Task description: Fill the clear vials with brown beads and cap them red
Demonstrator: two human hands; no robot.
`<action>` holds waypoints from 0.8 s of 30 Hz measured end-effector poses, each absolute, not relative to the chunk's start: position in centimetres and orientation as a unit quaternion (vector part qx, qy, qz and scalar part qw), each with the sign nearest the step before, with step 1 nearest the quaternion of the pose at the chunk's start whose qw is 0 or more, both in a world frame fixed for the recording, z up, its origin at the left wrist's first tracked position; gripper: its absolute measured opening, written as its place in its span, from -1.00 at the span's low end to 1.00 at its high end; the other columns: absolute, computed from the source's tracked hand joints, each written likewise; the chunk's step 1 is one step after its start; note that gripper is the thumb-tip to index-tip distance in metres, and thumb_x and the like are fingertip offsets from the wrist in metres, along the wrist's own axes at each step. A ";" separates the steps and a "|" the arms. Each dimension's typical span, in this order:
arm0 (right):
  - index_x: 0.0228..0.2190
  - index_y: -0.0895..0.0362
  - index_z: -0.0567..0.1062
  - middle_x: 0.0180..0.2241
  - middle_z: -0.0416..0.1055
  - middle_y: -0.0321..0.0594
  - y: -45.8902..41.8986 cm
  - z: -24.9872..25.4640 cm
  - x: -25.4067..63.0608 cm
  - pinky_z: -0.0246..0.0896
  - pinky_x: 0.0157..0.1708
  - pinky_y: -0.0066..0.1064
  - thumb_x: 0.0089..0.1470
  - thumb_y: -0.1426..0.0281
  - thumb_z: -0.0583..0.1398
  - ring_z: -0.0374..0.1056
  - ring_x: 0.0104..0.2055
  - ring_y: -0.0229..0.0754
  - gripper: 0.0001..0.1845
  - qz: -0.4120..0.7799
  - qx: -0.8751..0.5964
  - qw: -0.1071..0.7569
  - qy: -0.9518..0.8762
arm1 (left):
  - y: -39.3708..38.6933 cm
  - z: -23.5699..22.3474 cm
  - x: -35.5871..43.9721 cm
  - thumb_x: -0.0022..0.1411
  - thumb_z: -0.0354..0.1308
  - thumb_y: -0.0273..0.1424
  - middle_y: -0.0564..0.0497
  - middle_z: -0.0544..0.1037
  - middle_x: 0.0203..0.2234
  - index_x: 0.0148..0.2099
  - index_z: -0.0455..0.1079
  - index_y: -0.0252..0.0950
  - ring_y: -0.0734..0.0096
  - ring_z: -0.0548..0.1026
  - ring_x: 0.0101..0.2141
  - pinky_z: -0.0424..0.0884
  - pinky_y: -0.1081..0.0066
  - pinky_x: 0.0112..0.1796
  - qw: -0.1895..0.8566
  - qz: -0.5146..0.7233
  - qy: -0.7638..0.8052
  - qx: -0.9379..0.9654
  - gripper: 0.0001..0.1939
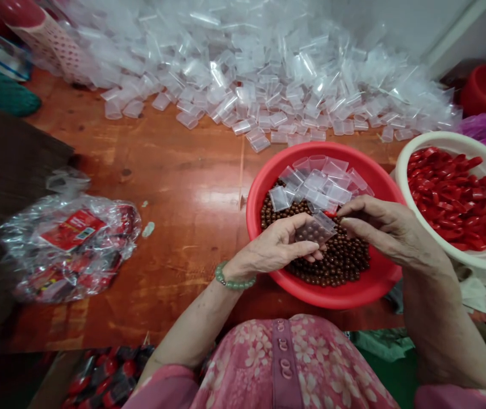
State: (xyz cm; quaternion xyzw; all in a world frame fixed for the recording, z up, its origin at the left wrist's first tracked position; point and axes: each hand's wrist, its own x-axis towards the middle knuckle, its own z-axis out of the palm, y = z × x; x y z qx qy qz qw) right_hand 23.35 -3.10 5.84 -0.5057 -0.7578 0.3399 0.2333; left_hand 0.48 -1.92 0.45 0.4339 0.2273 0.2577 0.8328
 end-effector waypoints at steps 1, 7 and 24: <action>-0.22 0.10 0.53 -0.35 0.54 -0.26 -3.2 5.7 23.7 0.33 -0.29 -0.45 0.29 0.30 0.15 0.44 -0.34 -0.25 -0.82 0.341 -0.511 0.212 -0.760 | -1.9 0.4 0.4 0.24 0.31 -0.34 0.01 0.54 -0.31 -0.05 0.38 -0.35 0.55 0.54 -0.33 0.47 0.52 -0.24 0.834 0.260 0.227 0.431 -0.70; -0.12 0.11 0.55 -0.17 0.60 -0.17 -3.7 3.8 25.9 0.33 -0.13 -0.35 0.32 0.29 0.08 0.52 -0.16 -0.14 -0.72 0.307 -0.538 0.039 -0.784 | -2.4 0.8 0.2 0.22 0.32 -0.34 -0.02 0.59 -0.27 -0.09 0.38 -0.32 0.48 0.58 -0.29 0.49 0.45 -0.19 0.797 0.301 0.259 0.455 -0.73; 0.05 0.07 0.54 -0.11 0.57 -0.12 0.0 0.2 28.0 0.27 -0.11 -0.38 0.25 0.43 0.14 0.47 -0.07 -0.10 -0.63 0.154 -0.608 -0.134 -0.768 | -2.6 -0.6 1.8 0.30 0.21 -0.38 0.03 0.63 -0.31 -0.04 0.47 -0.26 0.45 0.59 -0.30 0.44 0.47 -0.24 0.570 0.357 0.363 0.645 -0.81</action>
